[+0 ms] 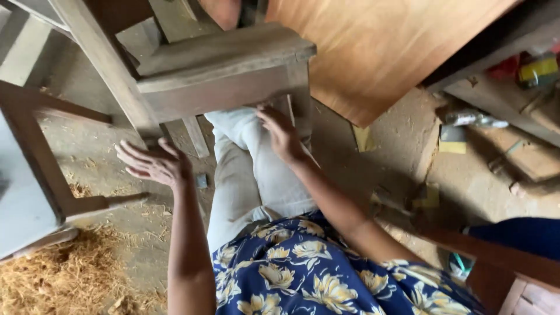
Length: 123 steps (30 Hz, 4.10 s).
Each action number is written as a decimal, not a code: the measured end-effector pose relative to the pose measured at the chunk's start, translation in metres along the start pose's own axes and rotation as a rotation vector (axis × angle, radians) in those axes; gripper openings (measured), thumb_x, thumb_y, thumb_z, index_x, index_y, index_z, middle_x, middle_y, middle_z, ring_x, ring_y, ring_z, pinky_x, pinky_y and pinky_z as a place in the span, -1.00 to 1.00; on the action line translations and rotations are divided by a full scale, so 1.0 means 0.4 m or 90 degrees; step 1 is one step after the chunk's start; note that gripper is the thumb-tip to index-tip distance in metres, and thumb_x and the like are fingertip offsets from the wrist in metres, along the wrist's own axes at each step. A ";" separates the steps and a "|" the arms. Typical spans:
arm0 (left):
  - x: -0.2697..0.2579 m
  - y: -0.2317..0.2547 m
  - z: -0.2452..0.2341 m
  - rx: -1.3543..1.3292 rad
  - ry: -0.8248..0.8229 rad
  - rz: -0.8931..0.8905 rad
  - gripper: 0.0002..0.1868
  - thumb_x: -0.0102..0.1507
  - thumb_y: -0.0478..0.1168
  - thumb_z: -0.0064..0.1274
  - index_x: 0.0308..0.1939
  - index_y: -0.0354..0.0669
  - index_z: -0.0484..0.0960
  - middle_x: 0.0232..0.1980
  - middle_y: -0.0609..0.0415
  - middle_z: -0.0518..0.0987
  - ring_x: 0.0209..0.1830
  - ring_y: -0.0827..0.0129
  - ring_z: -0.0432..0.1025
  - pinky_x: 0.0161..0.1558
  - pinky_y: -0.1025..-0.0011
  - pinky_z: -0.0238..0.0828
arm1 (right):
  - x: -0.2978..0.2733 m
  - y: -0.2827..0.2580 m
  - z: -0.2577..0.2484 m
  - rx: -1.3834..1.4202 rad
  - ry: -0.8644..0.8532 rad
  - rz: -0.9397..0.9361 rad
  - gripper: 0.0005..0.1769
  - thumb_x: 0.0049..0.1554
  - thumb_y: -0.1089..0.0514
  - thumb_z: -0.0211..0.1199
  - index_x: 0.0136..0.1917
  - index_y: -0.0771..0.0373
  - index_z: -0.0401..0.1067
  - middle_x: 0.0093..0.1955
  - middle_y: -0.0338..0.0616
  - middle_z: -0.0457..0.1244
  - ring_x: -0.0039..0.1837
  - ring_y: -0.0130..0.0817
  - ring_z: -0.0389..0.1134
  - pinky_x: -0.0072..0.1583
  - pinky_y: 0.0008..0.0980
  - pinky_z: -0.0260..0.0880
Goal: Sanding a wooden stool by hand using sandpaper in a workshop environment
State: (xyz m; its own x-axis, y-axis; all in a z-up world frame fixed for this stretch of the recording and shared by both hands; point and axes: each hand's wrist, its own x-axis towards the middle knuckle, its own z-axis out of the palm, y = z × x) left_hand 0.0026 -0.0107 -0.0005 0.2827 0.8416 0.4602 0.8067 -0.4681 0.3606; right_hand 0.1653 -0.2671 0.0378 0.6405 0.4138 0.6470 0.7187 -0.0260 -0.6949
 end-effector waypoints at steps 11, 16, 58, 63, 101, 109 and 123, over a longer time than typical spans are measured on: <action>-0.052 0.658 -0.016 0.027 -0.210 0.407 0.12 0.32 0.68 -0.88 0.69 0.00 -0.42 0.70 0.04 -0.52 0.72 0.12 -0.55 0.61 -0.28 -0.61 | -0.227 0.052 -0.402 -0.189 0.164 0.353 -0.69 0.38 0.13 -0.02 0.15 0.39 0.44 0.00 0.00 0.35 0.01 -0.25 0.32 0.07 -0.27 0.37; -0.117 0.787 -0.061 0.063 -0.366 0.612 0.03 0.33 0.56 -0.86 0.68 -0.02 -0.26 0.69 0.00 -0.32 0.70 0.08 -0.38 0.60 -0.19 -0.44 | -0.279 0.081 -0.432 -0.190 0.201 0.452 -0.79 0.35 0.29 0.05 0.13 0.40 0.48 -0.12 -0.05 0.38 -0.16 -0.36 0.31 -0.06 -0.37 0.40; -0.037 -0.078 0.002 -0.256 -0.090 -0.261 -0.60 0.40 0.20 -0.26 -0.32 0.11 0.49 -0.49 -0.14 0.53 -0.37 -0.15 0.55 -0.34 0.03 0.49 | 0.379 0.002 0.110 -0.596 -0.107 -0.203 -0.79 0.49 -0.06 0.02 0.19 -0.14 0.49 -0.03 -0.38 0.34 0.01 -0.22 0.37 0.05 -0.18 0.31; -0.048 -0.094 0.032 -0.228 -0.077 -0.228 -0.63 0.38 0.22 -0.25 -0.30 0.20 0.53 -0.51 -0.07 0.54 -0.41 -0.09 0.55 -0.34 0.05 0.51 | 0.401 -0.082 0.369 -0.506 -0.084 -0.308 -0.76 0.32 -0.16 0.19 0.01 -0.01 0.38 -0.32 -0.24 0.27 -0.33 -0.14 0.40 -0.25 -0.14 0.39; -0.083 -0.157 0.077 -0.177 -0.110 -0.145 -0.38 0.39 0.23 -0.43 -0.46 -0.08 0.54 -0.60 -0.05 0.55 -0.73 0.14 0.37 -0.68 0.24 0.28 | 0.426 -0.198 0.489 -0.281 -0.080 -0.135 -0.75 0.31 0.03 0.08 -0.19 0.11 0.21 -0.45 -0.39 0.17 -0.54 -0.49 0.06 -0.51 -0.44 -0.03; -0.071 -0.136 0.031 -0.265 -0.089 -0.178 -0.51 0.39 0.07 -0.21 -0.49 -0.19 0.45 -0.61 -0.07 0.47 -0.73 0.14 0.22 -0.63 0.17 0.17 | 0.348 0.076 0.097 0.360 -0.030 0.374 -0.90 0.36 0.10 0.01 0.00 0.10 0.30 -0.26 -0.38 0.11 -0.25 -0.57 0.06 -0.23 -0.47 0.04; -0.075 -0.149 0.064 -0.347 -0.052 -0.180 -0.42 0.41 0.14 -0.21 -0.57 -0.10 0.54 -0.66 0.14 0.50 -0.75 0.50 0.21 -0.70 0.48 0.05 | 0.418 -0.056 0.153 -0.343 -0.045 -0.100 -0.84 0.34 0.13 0.18 0.01 0.23 0.29 -0.49 -0.43 0.17 -0.53 -0.47 0.14 -0.52 -0.41 0.13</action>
State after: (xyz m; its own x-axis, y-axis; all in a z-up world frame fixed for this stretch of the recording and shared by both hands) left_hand -0.0407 -0.0009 -0.0567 0.1529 0.9608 0.2311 0.4814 -0.2766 0.8317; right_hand 0.2399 -0.1416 0.1423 0.5083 0.5100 0.6939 0.8524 -0.4126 -0.3212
